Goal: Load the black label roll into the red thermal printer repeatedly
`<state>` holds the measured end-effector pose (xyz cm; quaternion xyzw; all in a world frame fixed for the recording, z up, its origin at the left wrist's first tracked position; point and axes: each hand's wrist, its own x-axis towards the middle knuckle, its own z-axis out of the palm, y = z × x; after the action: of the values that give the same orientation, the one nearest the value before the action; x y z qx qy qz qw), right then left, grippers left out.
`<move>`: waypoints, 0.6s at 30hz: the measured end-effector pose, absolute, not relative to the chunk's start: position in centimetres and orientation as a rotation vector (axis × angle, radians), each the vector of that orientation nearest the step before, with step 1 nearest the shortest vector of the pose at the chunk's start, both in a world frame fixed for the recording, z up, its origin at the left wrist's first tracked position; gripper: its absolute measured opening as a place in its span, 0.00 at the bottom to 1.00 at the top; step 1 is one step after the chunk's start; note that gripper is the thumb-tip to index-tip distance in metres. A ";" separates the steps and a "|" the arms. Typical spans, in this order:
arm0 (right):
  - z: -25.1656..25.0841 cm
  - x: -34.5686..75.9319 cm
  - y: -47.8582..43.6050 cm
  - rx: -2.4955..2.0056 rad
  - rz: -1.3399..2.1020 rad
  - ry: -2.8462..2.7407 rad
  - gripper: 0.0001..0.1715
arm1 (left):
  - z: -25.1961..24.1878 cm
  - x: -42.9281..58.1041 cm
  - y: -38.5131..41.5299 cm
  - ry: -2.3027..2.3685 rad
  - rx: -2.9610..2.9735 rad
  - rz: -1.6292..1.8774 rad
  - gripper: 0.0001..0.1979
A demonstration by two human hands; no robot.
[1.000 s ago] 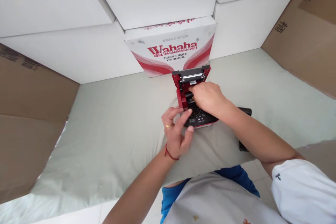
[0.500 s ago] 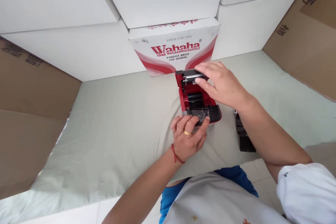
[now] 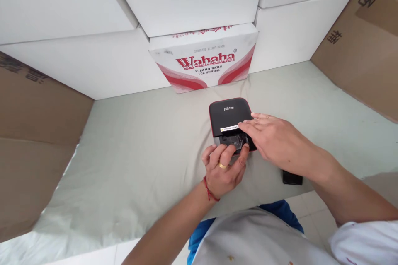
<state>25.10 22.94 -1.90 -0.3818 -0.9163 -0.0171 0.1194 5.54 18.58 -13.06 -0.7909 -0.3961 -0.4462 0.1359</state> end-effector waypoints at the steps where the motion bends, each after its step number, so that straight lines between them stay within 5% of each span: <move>1: -1.7 24.8 22.9 -1.131 -0.081 -2.700 0.19 | -13.1 5.5 18.6 -1.147 -2.291 -1.294 0.20; 13: -3.6 24.1 22.0 -1.170 -0.207 -2.496 0.19 | -12.8 5.3 18.9 -1.159 -2.357 -1.403 0.20; 18: -5.9 25.4 19.9 -1.022 -0.030 -2.360 0.21 | -13.0 3.7 19.7 -1.335 -2.420 -1.836 0.25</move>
<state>25.36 19.90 -5.93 -0.3814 -0.8806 -0.0114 0.2810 3.65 19.65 -13.00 -0.7264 -0.4009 -0.5512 -0.0880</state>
